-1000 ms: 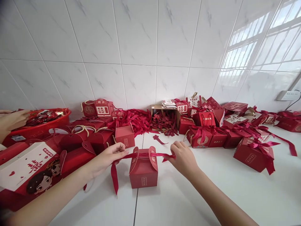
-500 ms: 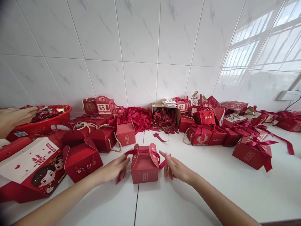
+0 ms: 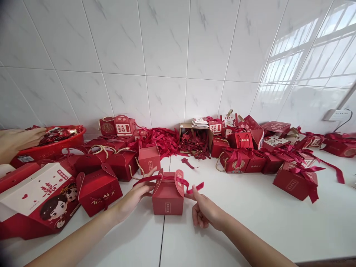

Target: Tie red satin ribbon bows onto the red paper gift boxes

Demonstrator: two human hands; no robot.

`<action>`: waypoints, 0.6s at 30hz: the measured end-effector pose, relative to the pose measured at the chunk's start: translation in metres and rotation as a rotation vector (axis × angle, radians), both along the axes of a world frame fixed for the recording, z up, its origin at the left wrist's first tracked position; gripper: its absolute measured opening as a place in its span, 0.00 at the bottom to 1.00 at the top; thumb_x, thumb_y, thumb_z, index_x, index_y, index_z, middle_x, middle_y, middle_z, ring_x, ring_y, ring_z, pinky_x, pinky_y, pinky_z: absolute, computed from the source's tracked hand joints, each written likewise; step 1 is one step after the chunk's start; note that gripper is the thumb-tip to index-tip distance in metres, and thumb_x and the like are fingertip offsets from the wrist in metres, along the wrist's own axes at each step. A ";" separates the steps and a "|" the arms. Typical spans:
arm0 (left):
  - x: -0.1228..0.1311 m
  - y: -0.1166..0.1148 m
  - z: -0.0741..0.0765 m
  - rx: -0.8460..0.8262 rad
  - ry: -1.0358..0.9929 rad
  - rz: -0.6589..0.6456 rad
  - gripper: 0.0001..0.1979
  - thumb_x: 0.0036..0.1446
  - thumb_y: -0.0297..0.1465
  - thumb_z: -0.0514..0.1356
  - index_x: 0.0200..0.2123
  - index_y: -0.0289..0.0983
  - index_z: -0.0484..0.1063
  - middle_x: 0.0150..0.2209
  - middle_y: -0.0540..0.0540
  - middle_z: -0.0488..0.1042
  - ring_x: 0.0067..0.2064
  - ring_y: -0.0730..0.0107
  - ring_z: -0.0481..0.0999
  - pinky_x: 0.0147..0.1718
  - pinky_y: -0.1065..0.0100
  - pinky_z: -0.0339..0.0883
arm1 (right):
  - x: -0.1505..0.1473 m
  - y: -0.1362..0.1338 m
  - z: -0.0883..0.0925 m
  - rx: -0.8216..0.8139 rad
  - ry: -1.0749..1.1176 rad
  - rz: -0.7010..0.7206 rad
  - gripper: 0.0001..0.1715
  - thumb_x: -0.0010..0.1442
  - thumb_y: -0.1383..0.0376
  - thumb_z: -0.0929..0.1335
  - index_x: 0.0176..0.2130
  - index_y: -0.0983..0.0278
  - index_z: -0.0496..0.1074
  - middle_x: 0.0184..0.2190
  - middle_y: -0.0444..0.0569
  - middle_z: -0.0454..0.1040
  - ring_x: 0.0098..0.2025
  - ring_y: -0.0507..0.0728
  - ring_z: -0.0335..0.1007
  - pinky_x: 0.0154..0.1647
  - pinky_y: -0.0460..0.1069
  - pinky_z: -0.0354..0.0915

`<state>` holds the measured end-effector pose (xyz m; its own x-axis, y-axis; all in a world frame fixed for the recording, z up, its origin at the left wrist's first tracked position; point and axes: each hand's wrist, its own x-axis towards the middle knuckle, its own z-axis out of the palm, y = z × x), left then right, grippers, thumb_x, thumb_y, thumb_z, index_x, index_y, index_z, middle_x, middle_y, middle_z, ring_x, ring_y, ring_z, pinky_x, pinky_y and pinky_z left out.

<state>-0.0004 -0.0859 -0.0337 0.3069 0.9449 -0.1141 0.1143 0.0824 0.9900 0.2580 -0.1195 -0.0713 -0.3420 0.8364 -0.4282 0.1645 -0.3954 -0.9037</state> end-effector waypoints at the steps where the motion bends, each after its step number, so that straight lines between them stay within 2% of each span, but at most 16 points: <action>1: 0.001 0.001 -0.001 -0.005 -0.019 -0.010 0.26 0.55 0.34 0.52 0.58 0.44 0.62 0.58 0.46 0.66 0.56 0.61 0.65 0.49 0.64 0.60 | -0.004 0.000 -0.001 0.024 0.016 -0.045 0.38 0.59 0.40 0.54 0.56 0.60 0.63 0.14 0.40 0.64 0.14 0.49 0.51 0.15 0.44 0.43; 3: 0.001 0.001 -0.002 -0.020 -0.049 0.001 0.26 0.54 0.34 0.53 0.58 0.44 0.63 0.59 0.46 0.65 0.56 0.61 0.66 0.48 0.64 0.62 | -0.010 0.001 -0.002 0.109 0.100 -0.181 0.34 0.59 0.41 0.57 0.55 0.57 0.61 0.16 0.39 0.64 0.15 0.49 0.50 0.16 0.44 0.44; 6: -0.003 0.000 0.004 -0.026 -0.142 0.084 0.28 0.52 0.32 0.55 0.58 0.41 0.62 0.53 0.45 0.71 0.53 0.61 0.68 0.46 0.64 0.64 | -0.015 0.004 0.000 0.249 0.356 -0.386 0.24 0.57 0.48 0.65 0.50 0.53 0.63 0.30 0.42 0.69 0.21 0.48 0.56 0.21 0.44 0.55; 9: -0.009 -0.004 0.019 -0.056 -0.256 0.189 0.26 0.54 0.31 0.56 0.58 0.40 0.60 0.47 0.43 0.74 0.50 0.61 0.71 0.43 0.63 0.66 | -0.013 0.007 0.006 0.282 0.580 -0.442 0.24 0.55 0.56 0.69 0.51 0.49 0.64 0.50 0.43 0.67 0.31 0.49 0.63 0.33 0.46 0.64; 11: -0.012 -0.007 0.030 -0.088 -0.319 0.237 0.23 0.58 0.32 0.56 0.57 0.40 0.60 0.44 0.43 0.74 0.47 0.61 0.74 0.41 0.63 0.67 | -0.011 0.010 0.014 0.301 0.658 -0.432 0.25 0.56 0.58 0.70 0.53 0.46 0.63 0.57 0.41 0.62 0.33 0.49 0.64 0.36 0.47 0.65; 13: -0.016 -0.007 0.039 -0.103 -0.384 0.236 0.18 0.60 0.34 0.54 0.54 0.39 0.63 0.42 0.43 0.74 0.44 0.62 0.75 0.40 0.64 0.68 | -0.009 0.013 0.022 0.348 0.690 -0.440 0.25 0.56 0.59 0.70 0.53 0.45 0.64 0.56 0.40 0.64 0.32 0.48 0.64 0.36 0.46 0.66; 16: -0.019 -0.006 0.049 -0.102 -0.493 0.215 0.13 0.62 0.34 0.52 0.46 0.36 0.69 0.38 0.44 0.74 0.40 0.65 0.76 0.39 0.65 0.68 | -0.008 0.017 0.034 0.428 0.704 -0.503 0.22 0.55 0.60 0.71 0.50 0.50 0.68 0.40 0.41 0.72 0.28 0.47 0.63 0.34 0.45 0.66; 18: -0.021 -0.003 0.053 -0.071 -0.552 0.229 0.10 0.62 0.33 0.52 0.41 0.35 0.71 0.35 0.45 0.73 0.37 0.67 0.75 0.38 0.66 0.68 | -0.007 0.021 0.042 0.479 0.696 -0.537 0.20 0.53 0.60 0.73 0.46 0.55 0.71 0.30 0.41 0.71 0.26 0.47 0.63 0.31 0.44 0.65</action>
